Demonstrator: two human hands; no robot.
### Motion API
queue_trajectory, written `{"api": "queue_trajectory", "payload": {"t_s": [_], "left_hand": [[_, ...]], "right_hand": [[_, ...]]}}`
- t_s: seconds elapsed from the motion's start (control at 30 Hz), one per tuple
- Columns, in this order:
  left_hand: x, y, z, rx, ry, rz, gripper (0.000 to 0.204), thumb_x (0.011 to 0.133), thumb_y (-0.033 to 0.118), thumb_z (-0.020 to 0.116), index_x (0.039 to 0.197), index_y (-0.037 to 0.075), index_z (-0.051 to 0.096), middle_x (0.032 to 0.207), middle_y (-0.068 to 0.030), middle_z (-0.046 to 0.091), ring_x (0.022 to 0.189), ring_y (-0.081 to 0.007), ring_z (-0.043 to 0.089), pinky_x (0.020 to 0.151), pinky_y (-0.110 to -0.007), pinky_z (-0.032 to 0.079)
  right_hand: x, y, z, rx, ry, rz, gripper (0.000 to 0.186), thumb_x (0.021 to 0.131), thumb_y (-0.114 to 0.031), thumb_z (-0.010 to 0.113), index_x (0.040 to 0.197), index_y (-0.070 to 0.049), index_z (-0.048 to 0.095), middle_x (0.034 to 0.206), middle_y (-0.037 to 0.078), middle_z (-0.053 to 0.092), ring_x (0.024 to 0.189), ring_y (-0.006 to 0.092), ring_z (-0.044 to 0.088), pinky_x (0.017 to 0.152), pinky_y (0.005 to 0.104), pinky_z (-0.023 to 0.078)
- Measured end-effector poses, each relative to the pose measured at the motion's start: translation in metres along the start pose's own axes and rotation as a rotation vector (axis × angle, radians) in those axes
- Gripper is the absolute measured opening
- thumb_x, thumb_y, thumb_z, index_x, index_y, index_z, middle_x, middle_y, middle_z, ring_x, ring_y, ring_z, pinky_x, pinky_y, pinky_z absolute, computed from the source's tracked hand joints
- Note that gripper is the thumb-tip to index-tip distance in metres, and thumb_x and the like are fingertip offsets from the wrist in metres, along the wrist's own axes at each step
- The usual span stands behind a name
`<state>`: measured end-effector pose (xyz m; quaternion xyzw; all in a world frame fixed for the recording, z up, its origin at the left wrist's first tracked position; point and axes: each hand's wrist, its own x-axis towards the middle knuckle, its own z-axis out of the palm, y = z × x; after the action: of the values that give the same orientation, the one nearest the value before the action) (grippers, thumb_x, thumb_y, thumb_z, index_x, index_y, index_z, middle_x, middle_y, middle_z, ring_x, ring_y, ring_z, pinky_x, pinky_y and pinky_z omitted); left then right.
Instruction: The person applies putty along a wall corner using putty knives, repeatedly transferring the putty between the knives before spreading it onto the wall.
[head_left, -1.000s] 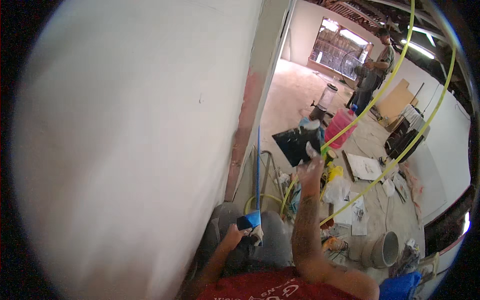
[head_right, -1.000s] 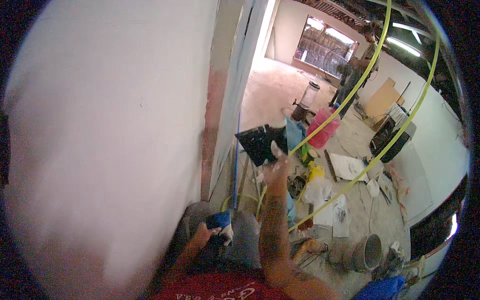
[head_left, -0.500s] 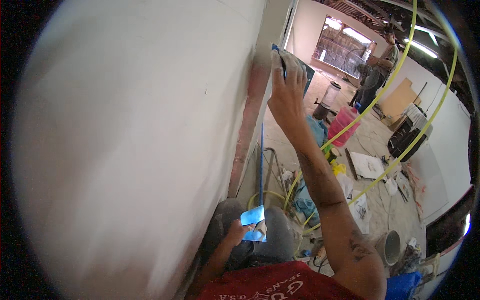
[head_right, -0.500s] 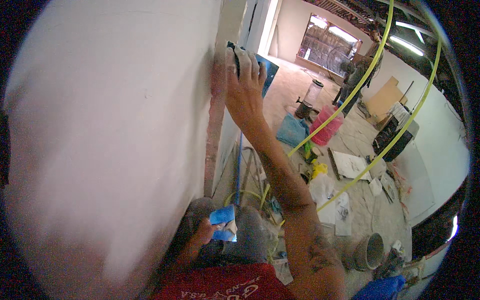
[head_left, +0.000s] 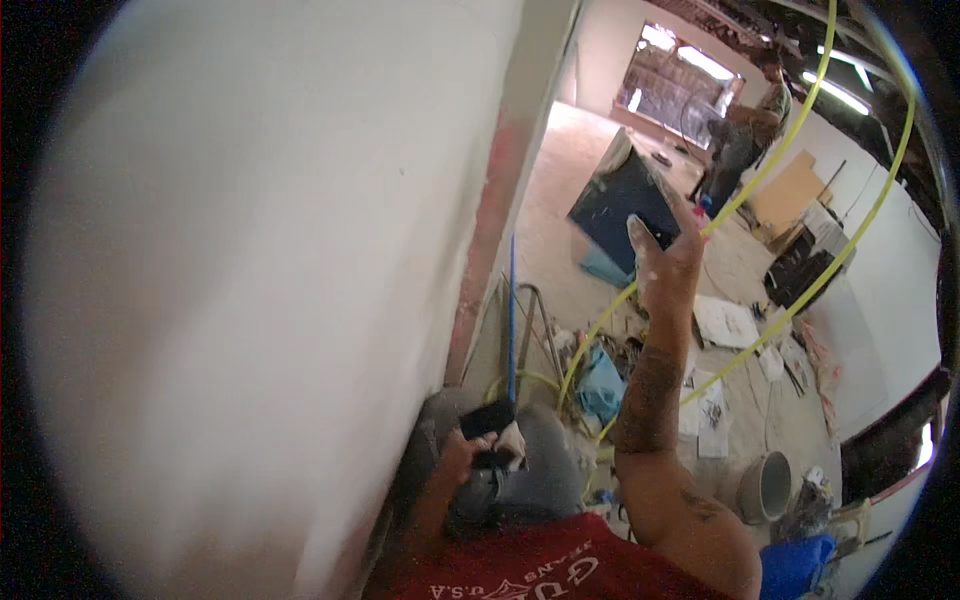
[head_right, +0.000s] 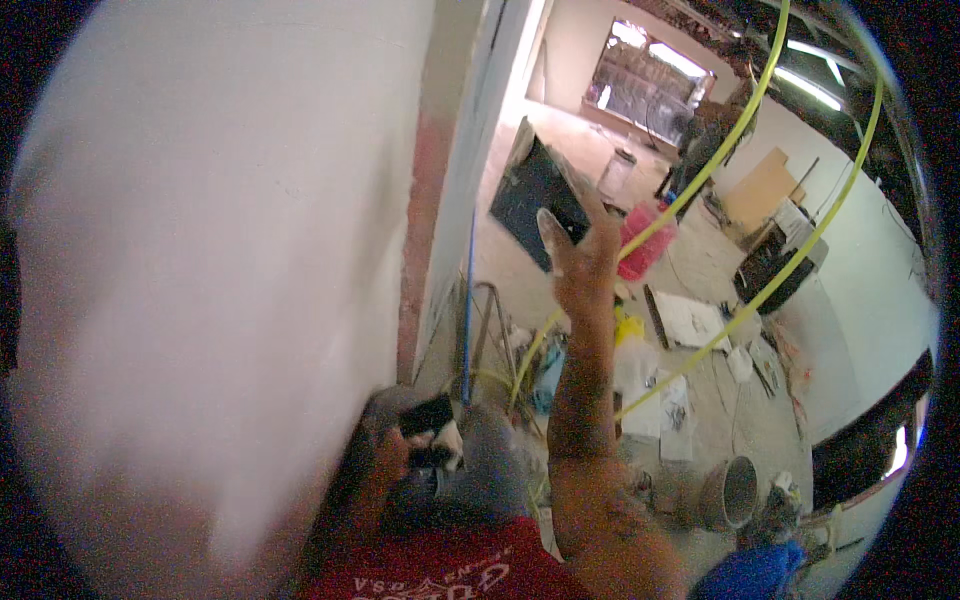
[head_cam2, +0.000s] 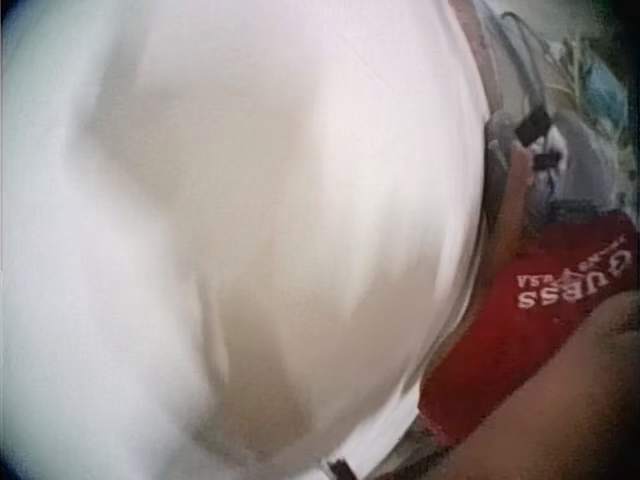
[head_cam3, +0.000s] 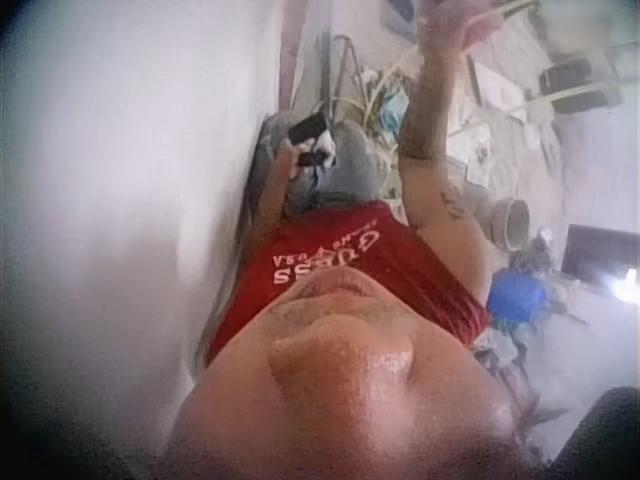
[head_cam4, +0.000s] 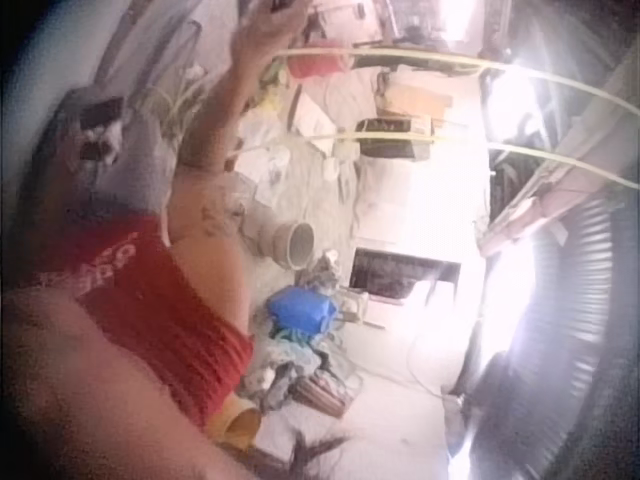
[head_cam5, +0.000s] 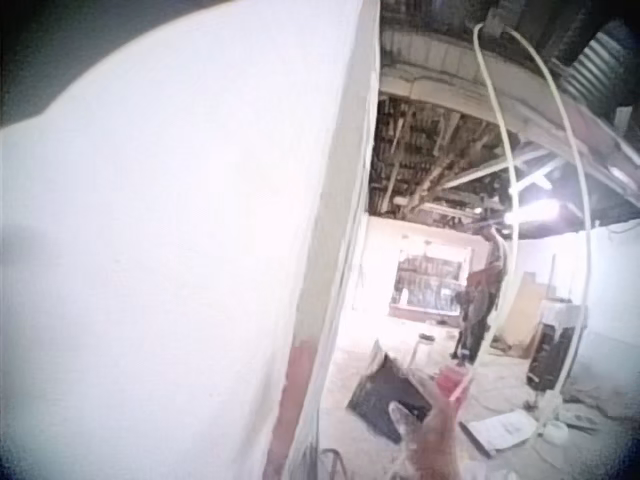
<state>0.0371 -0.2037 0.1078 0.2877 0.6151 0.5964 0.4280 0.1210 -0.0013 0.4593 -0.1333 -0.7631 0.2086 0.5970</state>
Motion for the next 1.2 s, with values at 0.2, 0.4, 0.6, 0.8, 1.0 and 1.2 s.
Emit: {"api": "queue_trajectory", "payload": {"t_s": [0.2,0.4,0.6,0.8,1.0,1.2], "left_hand": [[-0.007,-0.002,-0.035,0.874,-0.004,0.457,0.051,0.059,0.01,0.07,0.108,0.0,0.057,0.106,-0.0218,0.056,0.104,-0.0334,0.052,0.093,-0.046,0.035],[0.0,0.027,-0.003,0.026,-0.021,0.278,0.055,0.06,0.01,0.069,0.112,0.0,0.055,0.108,-0.0218,0.055,0.106,-0.0362,0.05,0.097,-0.045,0.035],[-0.004,0.016,-0.016,0.175,-0.057,0.303,0.047,0.063,0.011,0.067,0.109,0.003,0.058,0.111,-0.0186,0.056,0.1,-0.0367,0.054,0.091,-0.042,0.039],[-0.001,-0.006,-0.019,0.555,-0.086,0.602,0.05,0.062,0.012,0.065,0.111,0.005,0.059,0.114,-0.0195,0.055,0.1,-0.0379,0.053,0.09,-0.041,0.038],[-0.018,0.049,-0.014,0.564,0.065,0.626,0.058,0.052,0.0,0.065,0.109,0.004,0.06,0.113,-0.0184,0.057,0.099,-0.0364,0.053,0.09,-0.04,0.038],[-0.029,0.117,-0.001,0.701,0.211,0.503,0.049,0.058,0.004,0.068,0.106,0.004,0.06,0.101,-0.0151,0.062,0.097,-0.0326,0.056,0.086,-0.039,0.043]], "right_hand": [[-0.046,0.056,-0.012,0.833,0.099,0.727,0.035,0.081,0.003,0.052,0.116,0.001,0.051,0.107,0.011,0.059,0.083,0.0224,0.062,0.075,0.0325,0.052],[-0.096,0.074,-0.02,1.436,0.046,0.884,0.032,0.08,-0.005,0.058,0.111,0.002,0.054,0.104,0.013,0.062,0.091,0.0267,0.062,0.078,0.0375,0.052],[-0.081,0.075,-0.005,0.325,-0.041,0.468,0.039,0.074,0.008,0.058,0.112,-0.001,0.057,0.113,0.015,0.057,0.097,0.0293,0.06,0.081,0.0374,0.051],[-0.067,0.056,-0.007,0.263,-0.14,0.425,0.046,0.066,-0.001,0.071,0.11,0.0,0.058,0.122,0.018,0.051,0.109,0.0245,0.052,0.093,0.031,0.041],[-0.092,0.071,-0.02,0.182,-0.207,0.428,0.037,0.066,0.001,0.071,0.102,0.0,0.064,0.124,0.018,0.05,0.111,0.0249,0.052,0.095,0.0326,0.039],[-0.149,0.046,-0.027,0.43,-0.439,0.624,0.054,0.071,0.002,0.06,0.122,-0.001,0.043,0.114,0.012,0.052,0.109,0.0215,0.049,0.095,0.0335,0.036]]}}
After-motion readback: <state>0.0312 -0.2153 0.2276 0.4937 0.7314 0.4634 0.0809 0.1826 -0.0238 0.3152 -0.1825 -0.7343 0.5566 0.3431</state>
